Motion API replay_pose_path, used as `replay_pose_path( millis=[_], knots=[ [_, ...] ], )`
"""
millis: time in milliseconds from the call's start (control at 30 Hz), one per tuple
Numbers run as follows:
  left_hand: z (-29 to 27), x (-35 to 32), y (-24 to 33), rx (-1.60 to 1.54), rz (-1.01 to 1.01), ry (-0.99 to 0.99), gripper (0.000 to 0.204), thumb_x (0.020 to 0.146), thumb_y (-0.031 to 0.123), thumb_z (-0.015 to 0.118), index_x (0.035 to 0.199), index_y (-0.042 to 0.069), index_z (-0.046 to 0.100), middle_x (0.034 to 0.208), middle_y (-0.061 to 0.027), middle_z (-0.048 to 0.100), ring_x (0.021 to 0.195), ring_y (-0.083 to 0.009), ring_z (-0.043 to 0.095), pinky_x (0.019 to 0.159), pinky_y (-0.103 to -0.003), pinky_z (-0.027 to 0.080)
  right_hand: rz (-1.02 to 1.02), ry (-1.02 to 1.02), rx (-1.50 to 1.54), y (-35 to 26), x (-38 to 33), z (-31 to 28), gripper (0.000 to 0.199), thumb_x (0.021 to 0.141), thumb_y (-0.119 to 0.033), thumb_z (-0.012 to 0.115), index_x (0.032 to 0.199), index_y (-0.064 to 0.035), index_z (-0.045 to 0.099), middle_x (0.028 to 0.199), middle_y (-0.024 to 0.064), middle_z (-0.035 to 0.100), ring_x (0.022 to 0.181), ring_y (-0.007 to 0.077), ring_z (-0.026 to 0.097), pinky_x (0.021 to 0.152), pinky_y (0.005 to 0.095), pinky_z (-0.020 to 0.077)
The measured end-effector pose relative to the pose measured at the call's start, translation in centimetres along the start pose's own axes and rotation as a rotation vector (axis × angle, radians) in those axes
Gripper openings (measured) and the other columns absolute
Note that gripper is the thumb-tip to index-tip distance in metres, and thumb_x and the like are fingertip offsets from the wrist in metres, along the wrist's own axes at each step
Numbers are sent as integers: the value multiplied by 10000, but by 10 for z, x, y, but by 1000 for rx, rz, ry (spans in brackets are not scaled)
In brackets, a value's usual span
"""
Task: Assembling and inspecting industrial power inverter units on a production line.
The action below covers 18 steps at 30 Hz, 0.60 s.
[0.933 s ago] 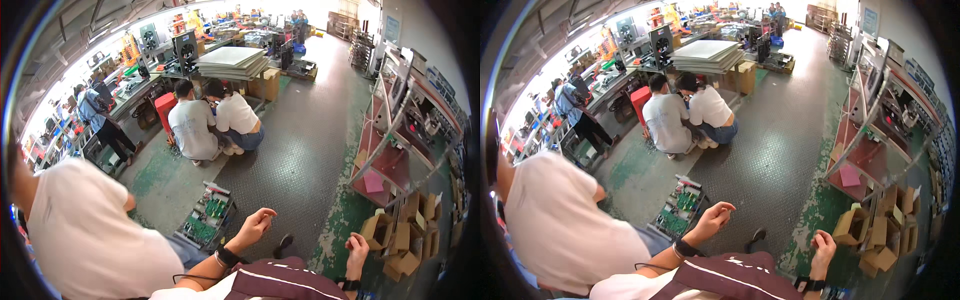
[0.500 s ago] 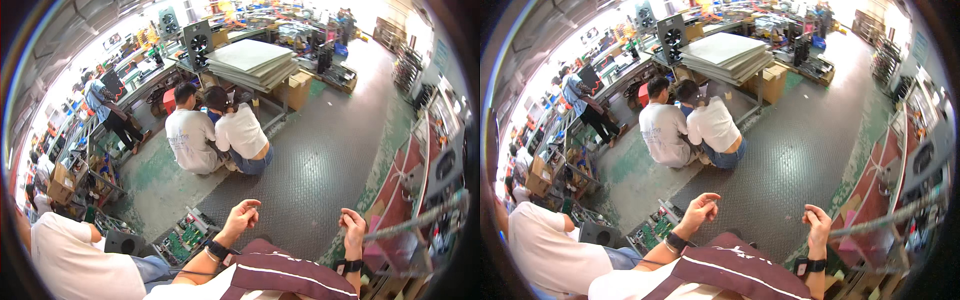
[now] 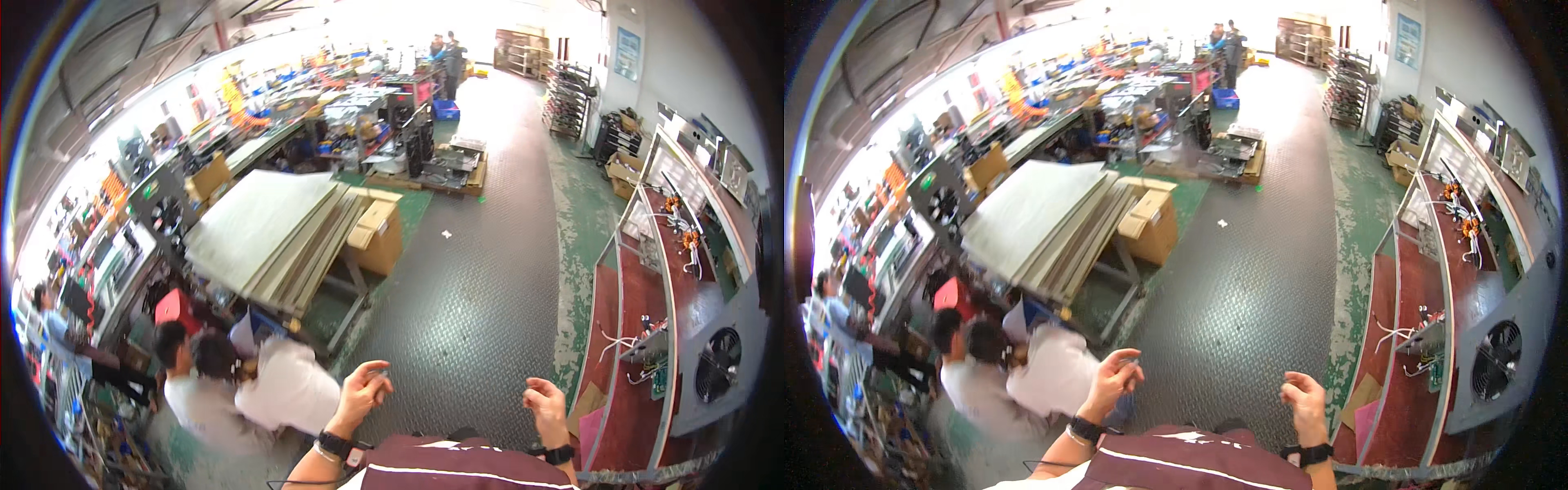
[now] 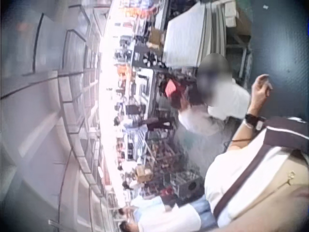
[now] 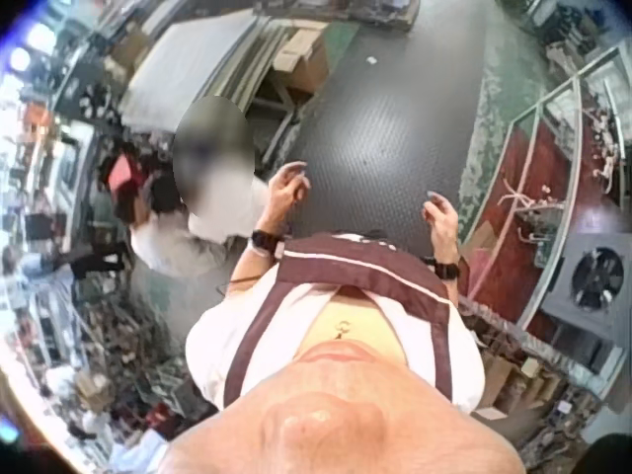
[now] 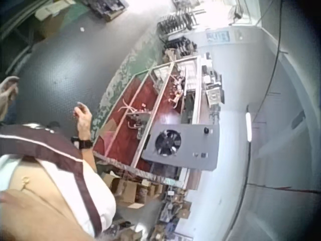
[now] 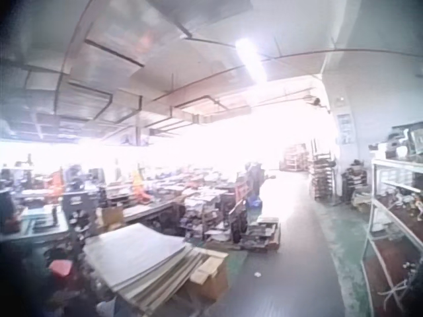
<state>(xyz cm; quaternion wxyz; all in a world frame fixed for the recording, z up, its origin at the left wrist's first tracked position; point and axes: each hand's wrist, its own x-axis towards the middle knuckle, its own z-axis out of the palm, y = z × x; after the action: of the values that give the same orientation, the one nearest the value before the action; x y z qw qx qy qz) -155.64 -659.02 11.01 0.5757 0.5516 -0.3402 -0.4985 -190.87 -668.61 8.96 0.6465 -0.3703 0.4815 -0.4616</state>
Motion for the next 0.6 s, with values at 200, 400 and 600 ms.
replay_pose_path(
  millis=[200,400,600],
  knots=[
    [54,216,41,38,35,-298,223,888,29,431,1087,26,531,751,-25,571,633,-53,456,569,-185,383,-65,277,90,-25,149,-5,127,763,18,587,883,59,590,713,90,599,589,160,576,538,252,475],
    [41,389,37,-25,30,-56,161,898,51,457,1017,2,553,752,-54,594,630,-69,499,553,-199,412,-38,99,46,-62,375,66,147,764,11,591,901,60,609,743,97,618,610,152,584,566,252,483],
    [-14,506,69,-3,-15,268,113,886,46,479,945,8,566,709,-77,606,570,-90,530,508,-209,431,-59,-382,-104,-154,585,232,153,782,30,556,916,61,622,760,81,610,674,136,578,632,251,478]
  ],
)
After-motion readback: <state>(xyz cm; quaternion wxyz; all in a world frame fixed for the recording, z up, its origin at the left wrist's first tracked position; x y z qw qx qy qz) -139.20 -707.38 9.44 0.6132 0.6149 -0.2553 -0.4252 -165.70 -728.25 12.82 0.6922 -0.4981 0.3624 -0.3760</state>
